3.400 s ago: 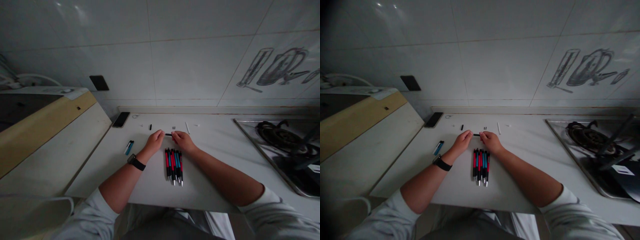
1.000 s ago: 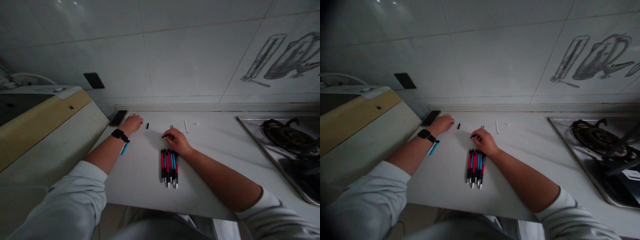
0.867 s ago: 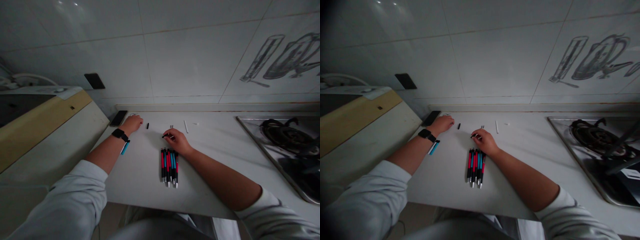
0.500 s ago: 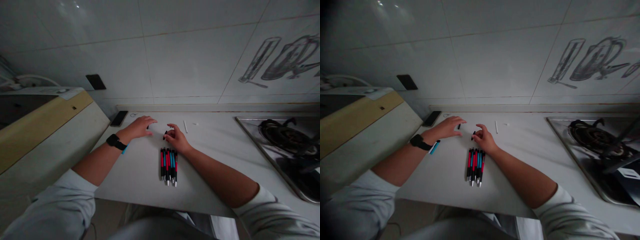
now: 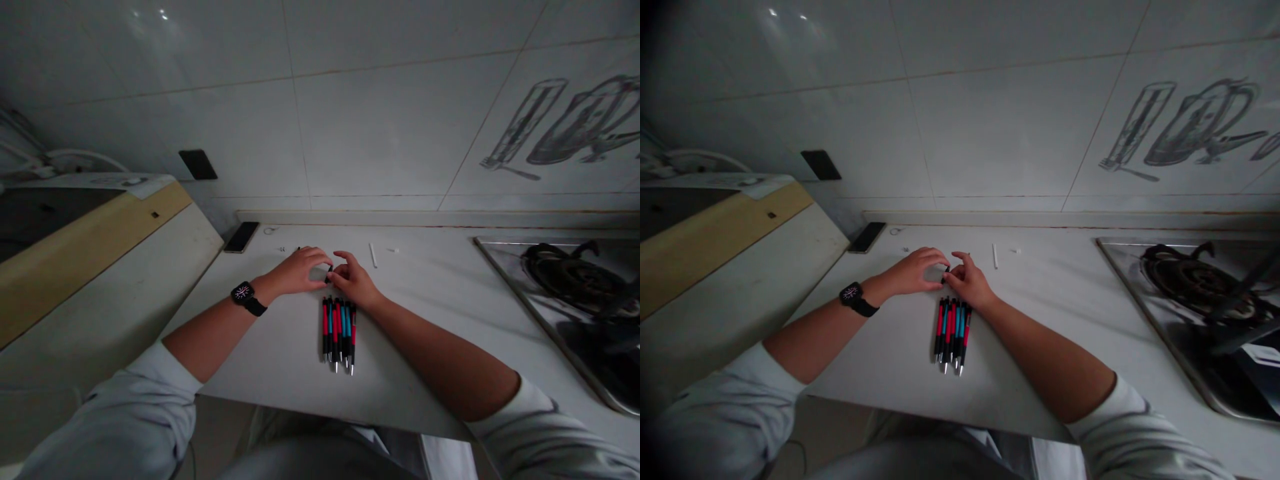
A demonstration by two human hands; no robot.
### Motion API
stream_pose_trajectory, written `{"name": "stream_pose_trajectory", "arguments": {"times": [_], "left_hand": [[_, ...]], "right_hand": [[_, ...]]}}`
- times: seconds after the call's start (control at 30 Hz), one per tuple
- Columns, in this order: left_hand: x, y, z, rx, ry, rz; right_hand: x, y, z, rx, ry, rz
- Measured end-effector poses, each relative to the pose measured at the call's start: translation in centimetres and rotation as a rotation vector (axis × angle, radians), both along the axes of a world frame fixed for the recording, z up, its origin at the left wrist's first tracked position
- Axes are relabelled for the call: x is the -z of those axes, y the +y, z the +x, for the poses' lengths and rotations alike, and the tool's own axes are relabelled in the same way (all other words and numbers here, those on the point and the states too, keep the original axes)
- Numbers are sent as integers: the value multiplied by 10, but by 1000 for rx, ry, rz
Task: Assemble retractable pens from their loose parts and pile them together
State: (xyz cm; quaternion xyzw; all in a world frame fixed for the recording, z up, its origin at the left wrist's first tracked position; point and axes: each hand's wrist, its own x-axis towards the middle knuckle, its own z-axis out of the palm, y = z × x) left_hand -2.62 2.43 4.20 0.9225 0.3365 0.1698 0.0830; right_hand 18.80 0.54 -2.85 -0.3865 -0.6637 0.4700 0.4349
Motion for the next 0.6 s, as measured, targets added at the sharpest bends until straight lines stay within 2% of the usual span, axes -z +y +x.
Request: {"name": "stream_pose_trajectory", "arguments": {"times": [0.13,0.2,0.37,0.47,0.6], "left_hand": [[-1,34,-27,-212,62,61],[2,56,-40,-277,144,98],[17,93,-49,-306,333,44],[24,103,-48,-306,405,7],[25,109,-49,-309,453,-37]], "right_hand": [[0,-1,0,12,-63,21],[0,-1,1,4,-99,28],[3,0,2,-20,-132,53],[4,0,2,-25,-133,64],[4,0,2,-32,-133,78]]}}
